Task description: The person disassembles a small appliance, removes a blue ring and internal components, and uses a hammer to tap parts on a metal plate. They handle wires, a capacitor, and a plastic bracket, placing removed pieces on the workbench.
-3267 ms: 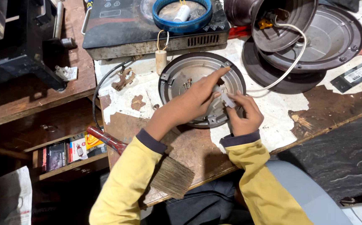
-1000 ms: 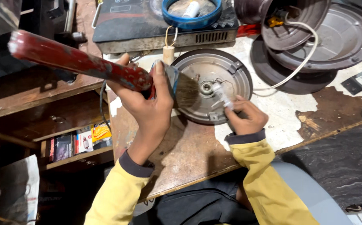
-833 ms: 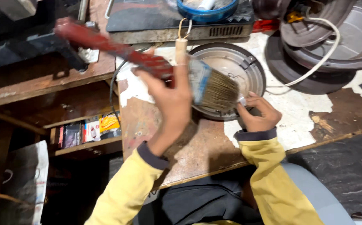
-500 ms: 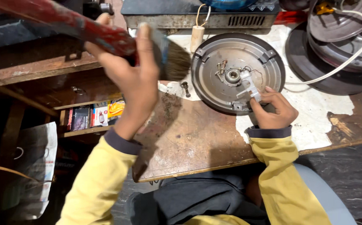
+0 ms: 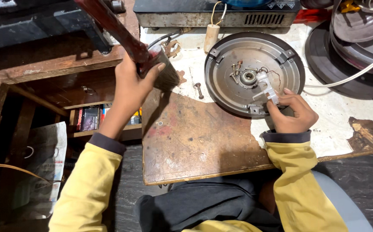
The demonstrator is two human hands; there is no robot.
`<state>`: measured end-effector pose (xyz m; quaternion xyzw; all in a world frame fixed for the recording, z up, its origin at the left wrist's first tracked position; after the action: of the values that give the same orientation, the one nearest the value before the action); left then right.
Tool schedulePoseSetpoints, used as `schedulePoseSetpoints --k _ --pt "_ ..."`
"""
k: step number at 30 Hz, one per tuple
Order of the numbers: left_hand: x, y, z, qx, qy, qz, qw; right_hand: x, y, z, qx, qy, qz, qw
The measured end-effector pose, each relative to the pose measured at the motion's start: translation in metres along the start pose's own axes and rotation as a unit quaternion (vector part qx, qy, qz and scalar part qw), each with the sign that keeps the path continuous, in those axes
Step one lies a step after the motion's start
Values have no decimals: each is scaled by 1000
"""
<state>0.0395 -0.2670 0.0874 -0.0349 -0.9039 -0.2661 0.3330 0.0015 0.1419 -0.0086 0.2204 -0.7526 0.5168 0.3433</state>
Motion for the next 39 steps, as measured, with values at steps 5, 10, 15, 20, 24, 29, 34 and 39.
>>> schedulePoseSetpoints --k 5,10,15,20,24,29,34,39 --pt "-10 14 7 -79 -4 22 997 2 1 1 3 -2 -6 1000" --pt "-21 26 3 -136 -70 72 986 5 0 1 1 -6 -14 1000" --pt "-34 27 -1 -73 -215 97 969 7 5 0 25 -15 -10 1000" --pt "-41 5 -57 47 -217 37 974 11 4 -1 11 -22 -48 999" --pt "-47 16 -107 95 -32 81 992 14 9 -1 20 -23 -38 999" --pt "-51 42 -78 13 157 61 986 15 10 0 29 -27 -45 998" --pt "-51 71 -18 -114 160 -78 977 14 12 -3 21 -31 -59 998" --pt "-64 97 11 -166 133 -92 973 16 24 -6 31 -35 -46 998"
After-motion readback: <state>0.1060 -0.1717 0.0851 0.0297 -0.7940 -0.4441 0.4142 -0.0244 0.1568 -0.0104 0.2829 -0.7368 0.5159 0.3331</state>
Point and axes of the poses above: each hand's wrist, its own x-axis towards the middle knuckle, its own z-axis out of the palm, y = z × x, the point moved 10 cm from there along x, towards the middle knuckle, and after that the axes turned 14 degrees about x, right-handed, at the moved point
